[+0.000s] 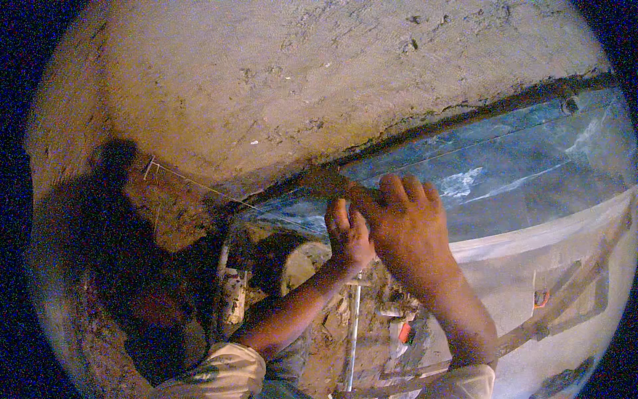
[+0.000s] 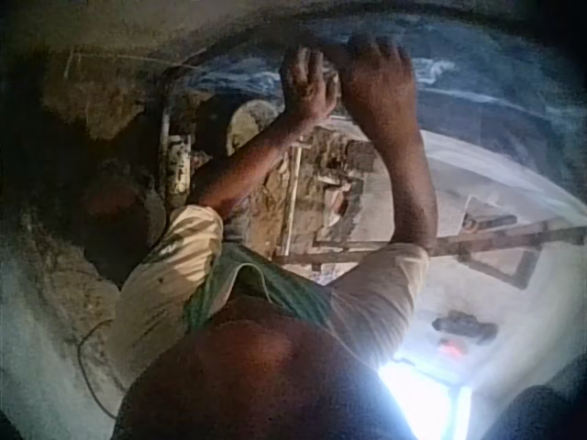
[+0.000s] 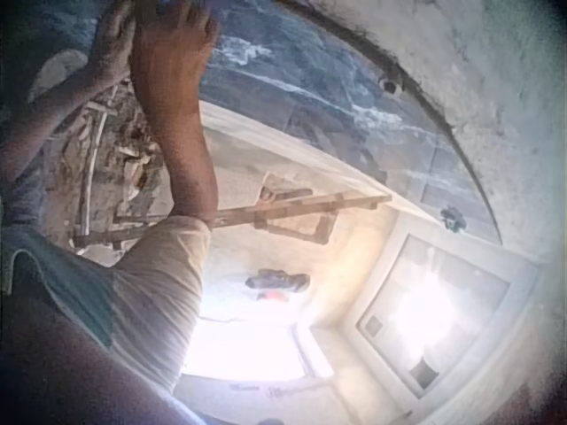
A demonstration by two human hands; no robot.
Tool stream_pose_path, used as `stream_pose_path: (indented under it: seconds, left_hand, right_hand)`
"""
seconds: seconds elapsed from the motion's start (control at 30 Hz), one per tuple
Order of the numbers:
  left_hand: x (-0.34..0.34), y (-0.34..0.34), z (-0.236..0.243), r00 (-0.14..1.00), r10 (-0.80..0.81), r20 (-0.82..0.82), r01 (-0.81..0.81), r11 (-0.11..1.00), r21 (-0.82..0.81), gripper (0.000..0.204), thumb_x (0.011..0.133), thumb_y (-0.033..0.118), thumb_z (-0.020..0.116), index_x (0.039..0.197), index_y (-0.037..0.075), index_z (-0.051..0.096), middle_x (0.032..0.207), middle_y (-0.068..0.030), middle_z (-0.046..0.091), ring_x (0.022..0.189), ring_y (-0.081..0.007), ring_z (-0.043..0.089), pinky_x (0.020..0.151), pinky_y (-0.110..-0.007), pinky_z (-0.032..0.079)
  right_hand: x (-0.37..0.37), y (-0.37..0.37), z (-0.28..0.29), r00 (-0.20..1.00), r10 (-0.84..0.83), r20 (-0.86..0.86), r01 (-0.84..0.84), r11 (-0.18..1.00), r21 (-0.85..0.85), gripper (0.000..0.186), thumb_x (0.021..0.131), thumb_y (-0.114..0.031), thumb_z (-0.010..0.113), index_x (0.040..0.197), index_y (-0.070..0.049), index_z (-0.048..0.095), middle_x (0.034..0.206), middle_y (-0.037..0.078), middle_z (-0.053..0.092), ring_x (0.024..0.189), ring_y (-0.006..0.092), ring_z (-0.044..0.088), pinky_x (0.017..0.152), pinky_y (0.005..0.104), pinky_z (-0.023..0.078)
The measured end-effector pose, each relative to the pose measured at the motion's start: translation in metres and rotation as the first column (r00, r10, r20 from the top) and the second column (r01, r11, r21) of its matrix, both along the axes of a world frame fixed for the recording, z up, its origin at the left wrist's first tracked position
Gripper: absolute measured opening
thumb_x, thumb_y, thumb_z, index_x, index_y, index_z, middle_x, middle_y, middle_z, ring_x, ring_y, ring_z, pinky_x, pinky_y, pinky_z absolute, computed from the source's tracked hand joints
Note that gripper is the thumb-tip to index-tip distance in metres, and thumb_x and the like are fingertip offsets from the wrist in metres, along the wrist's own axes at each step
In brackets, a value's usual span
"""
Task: The person applies mortar to the edge of a wall and along a tile with a trowel.
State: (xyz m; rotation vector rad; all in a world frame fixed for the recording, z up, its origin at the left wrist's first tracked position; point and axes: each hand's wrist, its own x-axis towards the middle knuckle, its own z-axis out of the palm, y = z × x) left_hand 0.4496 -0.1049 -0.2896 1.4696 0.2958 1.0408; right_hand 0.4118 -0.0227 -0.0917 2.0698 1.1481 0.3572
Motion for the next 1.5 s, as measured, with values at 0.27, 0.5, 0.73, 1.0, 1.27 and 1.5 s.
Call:
stream_pose_path:
  seconds: [0.27,0.5,0.73,1.0,1.27,1.5]
  left_hand:
    - [-0.004,0.014,0.01,0.999,-0.028,-0.033,0.028,0.999,0.025,0.067,0.083,0.025,0.068,0.137,-0.006,0.044,0.141,-0.0293,0.036,0.128,-0.0454,0.038,0.107,-0.054,0.031]
    - [-0.002,0.015,0.006,1.0,-0.023,-0.006,0.023,1.0,0.014,0.069,0.083,0.025,0.068,0.14,-0.005,0.042,0.142,-0.0279,0.036,0.129,-0.0439,0.038,0.107,-0.053,0.031]
    - [-0.002,0.012,0.004,0.999,-0.037,-0.028,0.037,0.999,0.027,0.069,0.084,0.026,0.067,0.14,-0.006,0.041,0.142,-0.0284,0.036,0.128,-0.0452,0.038,0.108,-0.054,0.03]
    - [-0.001,0.015,0.006,0.999,-0.047,-0.019,0.048,0.999,0.021,0.069,0.084,0.025,0.067,0.14,-0.006,0.041,0.142,-0.028,0.036,0.129,-0.0452,0.037,0.107,-0.054,0.031]
    - [-0.003,0.014,0.006,0.997,-0.075,-0.03,0.075,0.997,0.009,0.067,0.085,0.025,0.066,0.139,-0.006,0.041,0.142,-0.028,0.035,0.129,-0.0447,0.036,0.108,-0.054,0.029]
    - [-0.007,0.013,0.014,0.999,-0.042,-0.02,0.043,0.999,0.015,0.065,0.082,0.02,0.068,0.136,-0.007,0.046,0.14,-0.026,0.039,0.128,-0.0421,0.04,0.108,-0.05,0.033]
  right_hand:
    - [0.002,0.027,0.029,0.996,0.037,0.078,-0.026,0.989,-0.142,0.036,0.077,-0.005,0.058,0.109,-0.019,0.068,0.089,0.007,0.055,0.088,0.0266,0.055,0.077,0.0401,0.043]
    - [-0.023,0.052,0.057,0.984,0.032,0.173,0.001,0.983,-0.184,0.038,0.078,-0.003,0.055,0.108,-0.019,0.069,0.084,0.009,0.054,0.088,0.0279,0.055,0.077,0.041,0.042]
    - [-0.009,0.047,0.041,0.999,0.014,0.053,-0.006,0.988,-0.153,0.032,0.077,-0.005,0.056,0.102,-0.017,0.071,0.084,0.008,0.056,0.088,0.0288,0.056,0.079,0.0414,0.045]
    - [0.033,0.044,0.031,0.994,-0.075,0.081,0.098,0.937,-0.335,0.032,0.078,-0.005,0.061,0.105,-0.018,0.071,0.093,0.01,0.064,0.096,0.0303,0.059,0.084,0.0424,0.046]
    - [0.015,0.075,0.05,0.968,-0.223,0.119,0.253,0.875,-0.413,0.029,0.076,-0.004,0.062,0.1,-0.018,0.072,0.087,0.01,0.064,0.092,0.0307,0.061,0.083,0.0425,0.047]
    - [0.01,0.082,0.037,0.987,-0.137,0.084,0.159,0.91,-0.383,0.026,0.076,-0.005,0.061,0.097,-0.014,0.072,0.088,0.01,0.065,0.091,0.0303,0.062,0.081,0.0421,0.047]
